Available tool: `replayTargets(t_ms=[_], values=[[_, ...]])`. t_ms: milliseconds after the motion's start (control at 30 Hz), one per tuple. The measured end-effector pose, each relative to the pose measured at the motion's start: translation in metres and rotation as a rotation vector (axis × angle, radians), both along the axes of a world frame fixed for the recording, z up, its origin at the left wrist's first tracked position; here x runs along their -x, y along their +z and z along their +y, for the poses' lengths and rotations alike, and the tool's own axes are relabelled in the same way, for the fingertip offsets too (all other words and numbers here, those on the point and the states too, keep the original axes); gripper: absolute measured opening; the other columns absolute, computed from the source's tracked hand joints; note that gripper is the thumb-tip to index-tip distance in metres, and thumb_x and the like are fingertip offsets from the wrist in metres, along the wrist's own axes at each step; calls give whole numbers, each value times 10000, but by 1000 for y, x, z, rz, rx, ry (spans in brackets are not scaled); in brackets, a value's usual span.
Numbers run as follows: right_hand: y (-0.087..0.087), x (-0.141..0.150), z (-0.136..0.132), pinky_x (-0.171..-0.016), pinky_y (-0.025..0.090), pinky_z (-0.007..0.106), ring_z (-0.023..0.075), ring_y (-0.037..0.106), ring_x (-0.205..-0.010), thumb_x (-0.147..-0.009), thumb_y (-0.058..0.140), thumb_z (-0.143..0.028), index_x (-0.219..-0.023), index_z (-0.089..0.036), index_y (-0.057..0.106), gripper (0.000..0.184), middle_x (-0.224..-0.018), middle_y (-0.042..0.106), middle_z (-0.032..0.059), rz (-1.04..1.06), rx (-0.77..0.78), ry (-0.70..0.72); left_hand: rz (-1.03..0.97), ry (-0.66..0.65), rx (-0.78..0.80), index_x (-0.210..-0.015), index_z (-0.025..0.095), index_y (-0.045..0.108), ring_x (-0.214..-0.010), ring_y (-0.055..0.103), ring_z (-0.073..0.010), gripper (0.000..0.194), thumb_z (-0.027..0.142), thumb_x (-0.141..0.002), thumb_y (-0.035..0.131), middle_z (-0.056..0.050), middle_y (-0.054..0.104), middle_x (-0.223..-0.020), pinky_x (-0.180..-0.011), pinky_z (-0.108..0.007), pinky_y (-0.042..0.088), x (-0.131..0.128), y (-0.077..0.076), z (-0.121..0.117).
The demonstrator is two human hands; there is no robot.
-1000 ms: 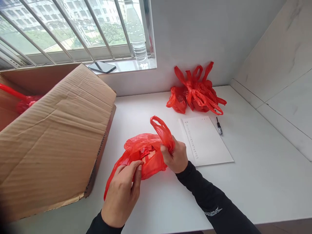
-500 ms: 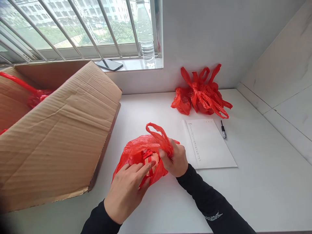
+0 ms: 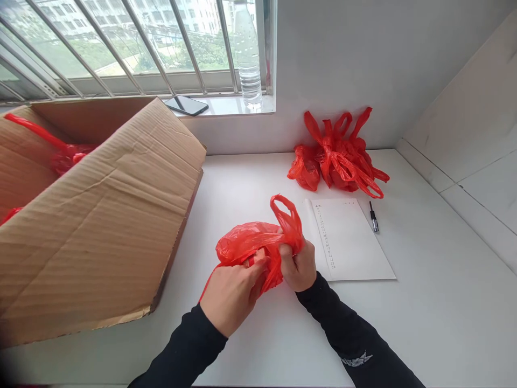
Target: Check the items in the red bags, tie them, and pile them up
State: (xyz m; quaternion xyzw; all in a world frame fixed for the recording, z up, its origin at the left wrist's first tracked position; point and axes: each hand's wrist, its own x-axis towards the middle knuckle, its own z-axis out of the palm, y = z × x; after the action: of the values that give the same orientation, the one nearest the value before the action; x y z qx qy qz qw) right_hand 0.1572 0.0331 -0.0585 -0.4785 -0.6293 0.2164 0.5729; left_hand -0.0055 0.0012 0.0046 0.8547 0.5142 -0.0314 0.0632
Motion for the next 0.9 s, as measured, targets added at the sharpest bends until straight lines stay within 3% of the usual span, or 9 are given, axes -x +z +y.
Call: replayTargets(t_ms=[67,133,233,300,367,600,900], values=[[-1,-1,1,-479,403,285,148,469,-503,-974,413,-325,-789,-225,527,240,-583,489,-24,42,23,-28,6,46,-4,-881,160,688,-500,649,-262,207,140,-910,484,-55,649,-579,-445,-304,353,-6,4,7],[-3,-1,3,-499,412,295,162,485,-536,-984,407,-350,-779,-225,521,266,-599,490,-12,79,39,-67,-5,106,-24,-687,167,642,-496,641,-269,369,191,-970,406,-65,608,-529,-458,-315,369,-9,5,16],[-4,-1,5,-523,418,303,174,499,-582,-984,425,-375,-740,-223,516,302,-630,501,5,110,63,-107,-50,129,-59,-786,165,668,-659,686,-280,321,202,-971,408,-95,674,-703,-537,-335,434,-11,3,31],[-5,-1,6,-530,412,301,174,494,-595,-982,440,-377,-745,-221,523,296,-646,504,7,119,79,-117,-81,108,-68,-947,159,674,-781,694,-286,204,160,-916,472,-107,701,-837,-613,-348,468,-13,-2,41],[-5,0,7,-535,406,299,172,488,-602,-980,449,-374,-759,-221,525,280,-654,503,4,123,89,-119,-101,88,-62,-1018,137,659,-814,690,-294,217,122,-852,520,-115,708,-867,-658,-363,478,-14,-9,49],[-7,0,9,-535,386,293,166,469,-593,-972,459,-361,-779,-222,518,246,-637,485,-13,133,109,-107,-174,125,-64,-915,160,639,-790,676,-286,173,125,-826,495,-98,706,-843,-627,-348,438,-17,-26,67],[-8,0,8,-566,389,295,157,446,-588,-982,451,-350,-788,-226,510,237,-647,465,-26,167,133,-71,-259,124,-28,-755,193,610,-695,643,-264,107,131,-785,528,-68,668,-729,-552,-344,367,-14,-29,77]])
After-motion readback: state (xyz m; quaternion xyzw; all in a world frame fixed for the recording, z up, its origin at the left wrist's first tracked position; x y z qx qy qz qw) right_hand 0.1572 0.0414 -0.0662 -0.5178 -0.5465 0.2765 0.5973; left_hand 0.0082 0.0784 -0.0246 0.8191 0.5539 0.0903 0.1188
